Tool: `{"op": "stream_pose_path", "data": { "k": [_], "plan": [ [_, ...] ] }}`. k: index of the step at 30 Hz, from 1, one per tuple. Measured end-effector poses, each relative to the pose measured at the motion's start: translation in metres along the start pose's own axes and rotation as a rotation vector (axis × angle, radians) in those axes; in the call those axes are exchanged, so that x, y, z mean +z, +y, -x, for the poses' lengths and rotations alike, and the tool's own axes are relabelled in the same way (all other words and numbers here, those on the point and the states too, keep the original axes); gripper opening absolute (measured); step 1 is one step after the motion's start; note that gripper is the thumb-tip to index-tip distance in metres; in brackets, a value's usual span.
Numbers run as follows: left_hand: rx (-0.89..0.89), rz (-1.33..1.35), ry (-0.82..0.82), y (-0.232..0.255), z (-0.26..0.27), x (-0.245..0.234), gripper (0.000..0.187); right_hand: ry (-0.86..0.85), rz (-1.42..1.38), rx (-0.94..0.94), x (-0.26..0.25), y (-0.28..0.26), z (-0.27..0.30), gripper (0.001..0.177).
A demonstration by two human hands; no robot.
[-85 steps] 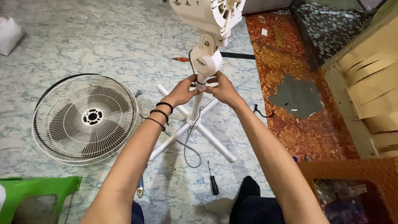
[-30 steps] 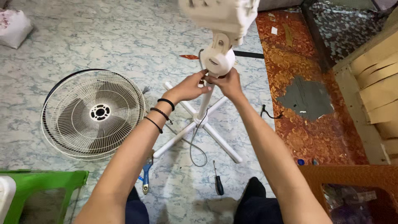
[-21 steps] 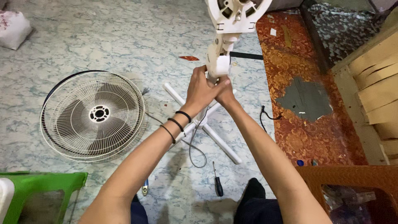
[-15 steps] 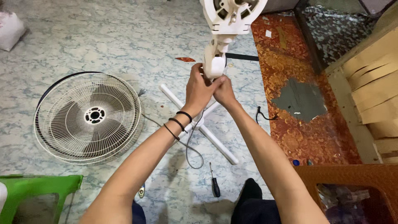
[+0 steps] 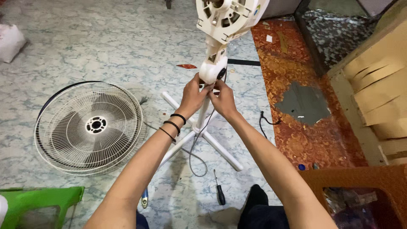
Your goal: The person disassembles a white pedestal fan by hand, removing the front grille, the fan blades, and the rear grille. They then use a screwdriver to loosen a screw on the fan's neck and remove the head assembly from the stand.
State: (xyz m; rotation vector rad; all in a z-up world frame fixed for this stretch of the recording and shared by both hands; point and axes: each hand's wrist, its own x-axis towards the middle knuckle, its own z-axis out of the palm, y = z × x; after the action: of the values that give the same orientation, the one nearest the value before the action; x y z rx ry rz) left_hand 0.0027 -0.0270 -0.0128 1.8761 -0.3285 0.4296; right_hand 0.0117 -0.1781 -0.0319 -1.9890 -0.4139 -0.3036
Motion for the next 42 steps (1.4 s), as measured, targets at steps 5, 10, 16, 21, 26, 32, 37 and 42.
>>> {"op": "stream_pose_path", "data": {
  "k": [5,10,16,21,26,32,37,42],
  "plan": [
    [-0.042,-0.016,-0.037,-0.009,0.004,0.007,0.033,0.088,0.1,0.117,-0.004,-0.023,0.002,0.033],
    [-0.048,0.177,-0.042,-0.018,0.008,0.023,0.045,0.206,0.272,0.167,0.001,-0.043,0.006,0.026],
    [-0.021,0.149,-0.03,-0.043,0.002,0.047,0.046,0.105,0.392,0.155,-0.008,-0.044,0.012,0.028],
    [-0.04,0.196,-0.053,-0.058,-0.006,0.051,0.05,-0.008,0.36,0.109,-0.02,-0.047,0.016,0.034],
    [-0.1,0.416,-0.118,-0.051,-0.011,0.043,0.055,-0.256,0.357,0.039,-0.044,-0.055,0.011,0.047],
    [-0.258,0.263,-0.227,-0.054,-0.025,0.036,0.024,-0.884,0.589,0.357,-0.067,-0.082,-0.003,0.035],
    [-0.179,0.292,-0.227,-0.065,-0.031,0.04,0.014,-1.099,0.386,0.604,-0.094,-0.096,-0.009,0.027],
    [-0.202,0.233,-0.216,-0.072,-0.033,0.044,0.011,-0.969,0.612,0.576,-0.103,-0.083,-0.015,0.028]
  ]
}}
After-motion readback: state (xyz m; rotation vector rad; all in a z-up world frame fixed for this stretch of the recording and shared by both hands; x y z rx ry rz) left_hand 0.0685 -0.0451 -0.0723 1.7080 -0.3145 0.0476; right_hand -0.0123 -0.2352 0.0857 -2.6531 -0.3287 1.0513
